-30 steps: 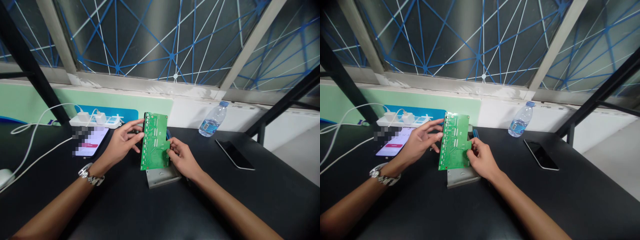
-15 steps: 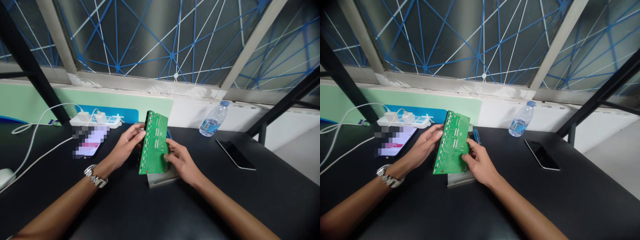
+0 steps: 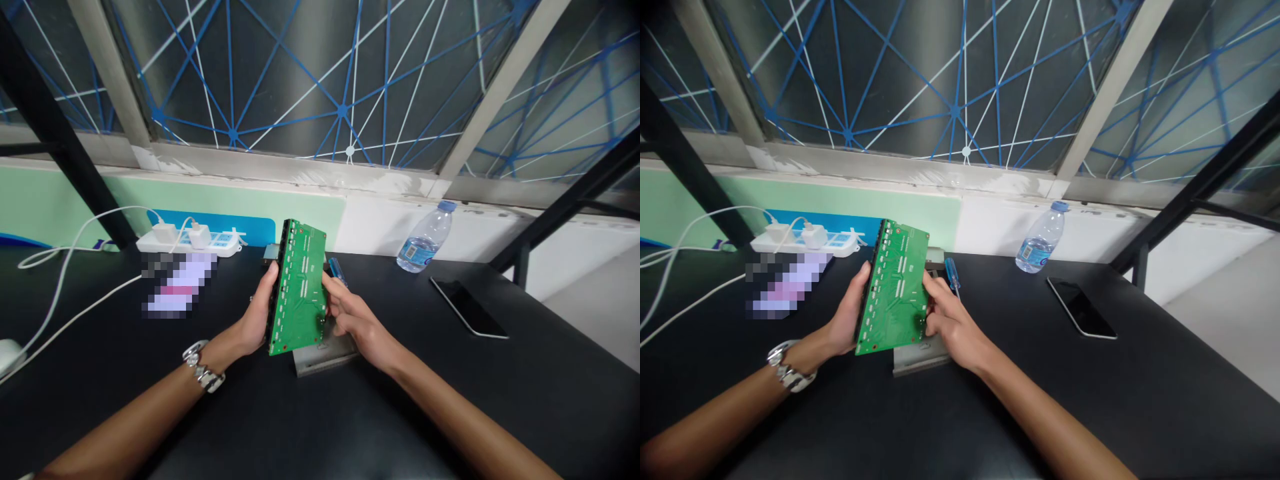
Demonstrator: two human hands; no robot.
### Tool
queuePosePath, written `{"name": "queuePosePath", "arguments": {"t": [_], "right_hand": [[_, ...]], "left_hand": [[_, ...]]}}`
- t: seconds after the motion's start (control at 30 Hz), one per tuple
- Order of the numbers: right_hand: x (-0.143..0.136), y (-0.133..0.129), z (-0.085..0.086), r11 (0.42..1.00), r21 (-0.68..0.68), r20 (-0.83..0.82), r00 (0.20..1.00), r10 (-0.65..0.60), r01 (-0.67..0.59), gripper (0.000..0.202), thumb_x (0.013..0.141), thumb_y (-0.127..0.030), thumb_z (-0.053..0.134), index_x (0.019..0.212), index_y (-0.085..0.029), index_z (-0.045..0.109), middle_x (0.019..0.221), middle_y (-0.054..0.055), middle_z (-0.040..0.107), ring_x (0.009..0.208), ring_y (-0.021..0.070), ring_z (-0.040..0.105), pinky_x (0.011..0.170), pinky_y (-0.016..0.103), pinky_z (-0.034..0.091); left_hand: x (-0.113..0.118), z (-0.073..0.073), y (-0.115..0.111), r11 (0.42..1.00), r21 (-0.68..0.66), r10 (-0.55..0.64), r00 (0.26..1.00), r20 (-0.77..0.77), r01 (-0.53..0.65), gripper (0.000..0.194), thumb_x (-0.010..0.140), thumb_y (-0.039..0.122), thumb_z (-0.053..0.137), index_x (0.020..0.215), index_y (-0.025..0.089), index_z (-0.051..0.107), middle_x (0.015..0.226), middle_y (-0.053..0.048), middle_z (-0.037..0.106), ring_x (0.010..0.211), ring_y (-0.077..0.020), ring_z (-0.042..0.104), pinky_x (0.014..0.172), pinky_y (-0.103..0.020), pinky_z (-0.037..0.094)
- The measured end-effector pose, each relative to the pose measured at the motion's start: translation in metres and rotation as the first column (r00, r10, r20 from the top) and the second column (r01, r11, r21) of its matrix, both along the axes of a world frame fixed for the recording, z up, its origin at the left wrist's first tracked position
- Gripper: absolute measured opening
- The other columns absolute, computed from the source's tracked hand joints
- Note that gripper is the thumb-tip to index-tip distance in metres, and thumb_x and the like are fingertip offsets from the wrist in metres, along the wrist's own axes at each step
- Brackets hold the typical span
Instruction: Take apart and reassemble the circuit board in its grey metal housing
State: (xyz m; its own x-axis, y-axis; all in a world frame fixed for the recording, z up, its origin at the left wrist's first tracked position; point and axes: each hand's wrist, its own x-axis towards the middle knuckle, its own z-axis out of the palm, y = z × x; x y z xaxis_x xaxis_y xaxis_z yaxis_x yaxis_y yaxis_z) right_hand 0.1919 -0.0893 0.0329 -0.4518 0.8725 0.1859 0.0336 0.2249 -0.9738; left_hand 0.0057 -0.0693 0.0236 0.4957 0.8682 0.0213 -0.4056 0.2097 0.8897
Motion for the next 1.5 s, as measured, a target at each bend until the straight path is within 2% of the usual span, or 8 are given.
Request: {"name": "queuePosePath", "arguments": {"t": [0.2,0.37,0.53,0.67,0.8,0.93,1.13,1.5], "right_hand": [[0.000,0.001,0.000,0.999,-0.039,0.005,1.000,0.026,-0.026,0.095,0.058,-0.012,0.046,0.149,-0.038,0.037,0.110,0.004,0.049,0.088,0.0203,0.046,0.079,0.036,0.047],[-0.001,-0.001,-0.001,0.998,-0.064,-0.037,0.999,-0.001,-0.001,0.100,0.061,-0.011,0.056,0.154,-0.034,0.026,0.126,0.007,0.043,0.099,0.0210,0.051,0.086,0.037,0.048],[0.000,-0.005,-0.001,0.999,-0.041,-0.040,0.999,0.010,-0.012,0.091,0.069,-0.011,0.061,0.152,-0.032,0.029,0.133,0.010,0.042,0.110,0.0231,0.053,0.094,0.042,0.047],[0.000,-0.007,-0.002,0.998,-0.028,-0.027,0.998,0.058,-0.058,0.088,0.079,-0.018,0.067,0.154,-0.036,0.024,0.146,0.010,0.037,0.117,0.0247,0.054,0.098,0.046,0.047],[-0.001,-0.010,-0.002,0.994,0.029,-0.021,0.994,0.108,-0.108,0.092,0.083,-0.025,0.070,0.156,-0.038,0.016,0.156,0.010,0.030,0.131,0.0290,0.047,0.102,0.051,0.045],[-0.007,-0.013,-0.001,0.984,0.069,-0.043,0.985,0.170,-0.166,0.094,0.084,-0.027,0.073,0.156,-0.037,0.014,0.158,0.008,0.030,0.137,0.0285,0.042,0.110,0.051,0.040],[-0.016,-0.015,-0.002,0.982,0.105,-0.085,0.983,0.163,-0.154,0.092,0.080,-0.024,0.077,0.154,-0.038,0.023,0.160,0.006,0.028,0.141,0.0291,0.038,0.115,0.050,0.034],[-0.011,-0.014,0.001,0.974,0.066,-0.080,0.972,0.222,-0.218,0.093,0.084,-0.022,0.073,0.156,-0.037,0.015,0.159,0.006,0.032,0.141,0.0277,0.040,0.116,0.051,0.034]], "left_hand": [[-0.002,-0.004,0.000,1.000,-0.027,0.013,1.000,0.009,-0.013,0.075,0.088,0.075,0.033,0.128,0.018,0.062,0.095,-0.013,0.075,0.093,-0.0311,0.070,0.072,-0.042,0.057],[-0.002,0.002,-0.001,0.998,-0.020,0.059,0.998,0.006,-0.059,0.079,0.083,0.078,0.038,0.124,0.015,0.064,0.089,-0.013,0.074,0.091,-0.0322,0.070,0.072,-0.042,0.057],[-0.001,0.004,-0.001,0.999,0.008,0.040,0.999,-0.016,-0.040,0.077,0.084,0.077,0.038,0.125,0.017,0.063,0.090,-0.013,0.074,0.087,-0.0319,0.070,0.067,-0.042,0.057],[-0.001,-0.001,0.000,0.997,0.052,0.053,0.997,-0.053,-0.051,0.077,0.087,0.076,0.034,0.133,0.018,0.058,0.095,-0.013,0.074,0.088,-0.0317,0.070,0.067,-0.042,0.057],[-0.004,-0.011,0.003,0.997,0.075,0.021,0.999,-0.043,-0.018,0.072,0.090,0.073,0.033,0.139,0.025,0.052,0.108,-0.011,0.073,0.097,-0.0305,0.069,0.076,-0.042,0.056],[-0.007,-0.018,0.004,0.994,0.112,0.021,0.999,-0.039,-0.016,0.061,0.093,0.068,0.035,0.144,0.034,0.046,0.126,-0.007,0.067,0.113,-0.0302,0.062,0.089,-0.046,0.053],[-0.007,-0.019,0.002,0.982,0.184,0.062,0.992,-0.114,-0.040,0.058,0.094,0.064,0.038,0.145,0.036,0.043,0.146,-0.006,0.051,0.133,-0.0319,0.046,0.100,-0.048,0.046],[-0.010,-0.016,0.003,0.978,0.209,0.035,0.986,-0.163,0.000,0.055,0.097,0.061,0.036,0.146,0.035,0.042,0.147,-0.005,0.048,0.131,-0.0325,0.045,0.097,-0.047,0.046]]}}
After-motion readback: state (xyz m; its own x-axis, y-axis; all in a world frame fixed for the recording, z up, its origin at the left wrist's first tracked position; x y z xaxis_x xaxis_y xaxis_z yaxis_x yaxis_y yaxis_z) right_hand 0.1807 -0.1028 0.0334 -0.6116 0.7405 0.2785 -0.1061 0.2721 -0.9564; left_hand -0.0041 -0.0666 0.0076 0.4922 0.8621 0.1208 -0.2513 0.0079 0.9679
